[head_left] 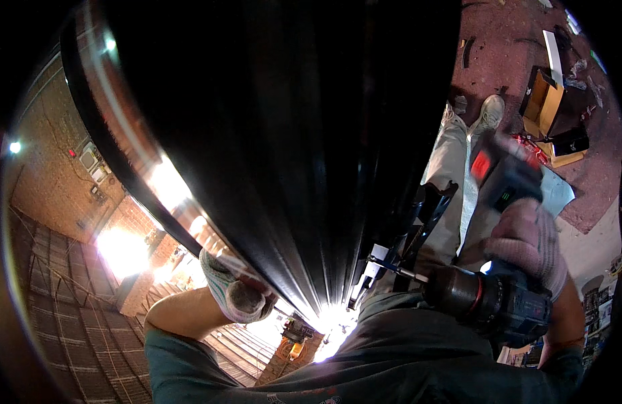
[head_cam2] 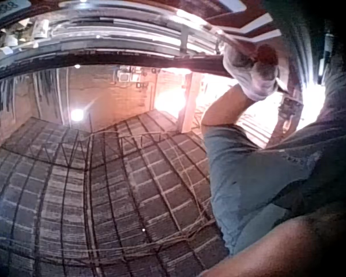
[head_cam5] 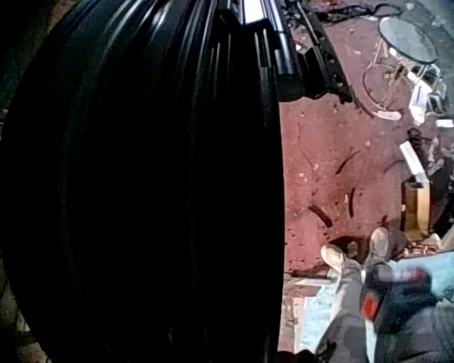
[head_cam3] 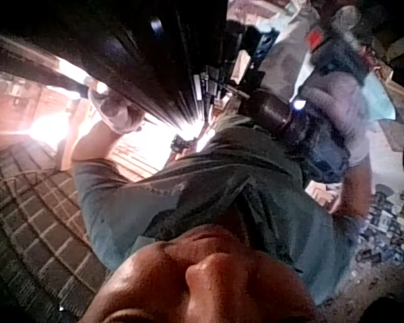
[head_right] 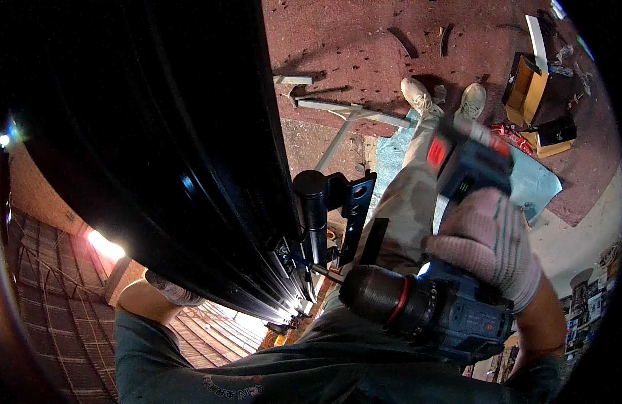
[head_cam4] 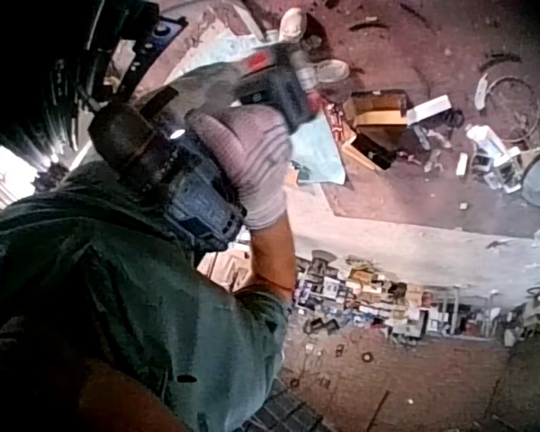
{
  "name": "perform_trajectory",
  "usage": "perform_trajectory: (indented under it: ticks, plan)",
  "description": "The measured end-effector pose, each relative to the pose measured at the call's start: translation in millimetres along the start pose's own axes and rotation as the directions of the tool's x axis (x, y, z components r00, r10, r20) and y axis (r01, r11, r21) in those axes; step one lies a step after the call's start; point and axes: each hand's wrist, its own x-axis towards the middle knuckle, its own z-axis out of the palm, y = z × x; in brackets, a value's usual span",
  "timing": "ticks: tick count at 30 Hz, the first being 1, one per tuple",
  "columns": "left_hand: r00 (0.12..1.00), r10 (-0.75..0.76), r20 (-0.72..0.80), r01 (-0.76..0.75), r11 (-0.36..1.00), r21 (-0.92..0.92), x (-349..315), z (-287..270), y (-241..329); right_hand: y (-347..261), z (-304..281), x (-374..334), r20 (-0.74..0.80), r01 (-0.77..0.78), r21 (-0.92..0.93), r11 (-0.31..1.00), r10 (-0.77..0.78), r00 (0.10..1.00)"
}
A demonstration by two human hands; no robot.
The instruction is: The person uses a cordless drill to fasten screws into a red window frame, securing black brackets along its length. They repeatedly position the drill, drive screws, and reposition the frame to access different attachment points.
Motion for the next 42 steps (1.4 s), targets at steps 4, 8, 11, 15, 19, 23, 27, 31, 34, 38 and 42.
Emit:
perform_trajectory:
  ticks: [4, 8, 11, 15, 19, 23, 27, 31, 34, 38, 42]
  plan:
    - [1.0, 0.013, -0.004, -0.013, 0.999, -0.043, 1, 0, -8, -1, -14, 25, 0.059, 0.089, -0.179, 0.98, -0.08, 0.995]
    - [1.0, -0.001, -0.008, 0.001, 0.999, -0.038, 3, 12, 5, 16, -4, 10, 0.101, 0.093, 0.032, 0.995, -0.096, 0.99]
    - [1.0, -0.024, -0.005, 0.024, 0.999, -0.04, 7, 14, 10, 13, -2, 4, 0.091, 0.07, 0.053, 0.996, -0.074, 0.993]
    - [0.998, -0.056, -0.026, 0.055, 0.997, -0.048, 9, 18, 13, 7, -5, 11, 0.114, 0.005, 0.076, 0.997, -0.014, 0.993]
    - [0.965, -0.22, -0.146, 0.213, 0.975, -0.061, 5, 43, 29, 12, 1, 3, 0.106, 0.031, 0.058, 0.998, -0.037, 0.994]
    - [0.968, 0.031, -0.248, 0.029, 0.972, 0.235, 13, 61, 28, 7, -2, 4, 0.11, 0.064, -0.005, 0.998, -0.063, 0.992]
    - [0.828, 0.542, -0.143, -0.44, 0.786, 0.433, 12, 79, 29, 1, -2, -3, 0.146, -0.012, 0.073, 0.997, 0.001, 0.989]
    - [0.813, 0.57, -0.12, -0.545, 0.817, 0.186, 2, 23, -6, -6, -1, -10, 0.35, -0.31, 0.249, 0.918, 0.213, 0.912]
    - [0.798, 0.603, -0.011, -0.603, 0.798, 0.018, 9, 22, -9, -5, 21, -36, 0.36, -0.514, 0.591, 0.622, 0.366, 0.858]
    - [0.789, 0.613, -0.031, -0.613, 0.79, 0.022, 11, 37, 0, 5, 43, -52, 0.349, -0.486, 0.769, 0.416, 0.365, 0.863]
    - [0.808, 0.587, -0.045, -0.585, 0.81, 0.054, 6, 31, -2, -8, 29, -43, 0.403, -0.583, 0.488, 0.65, 0.426, 0.81]
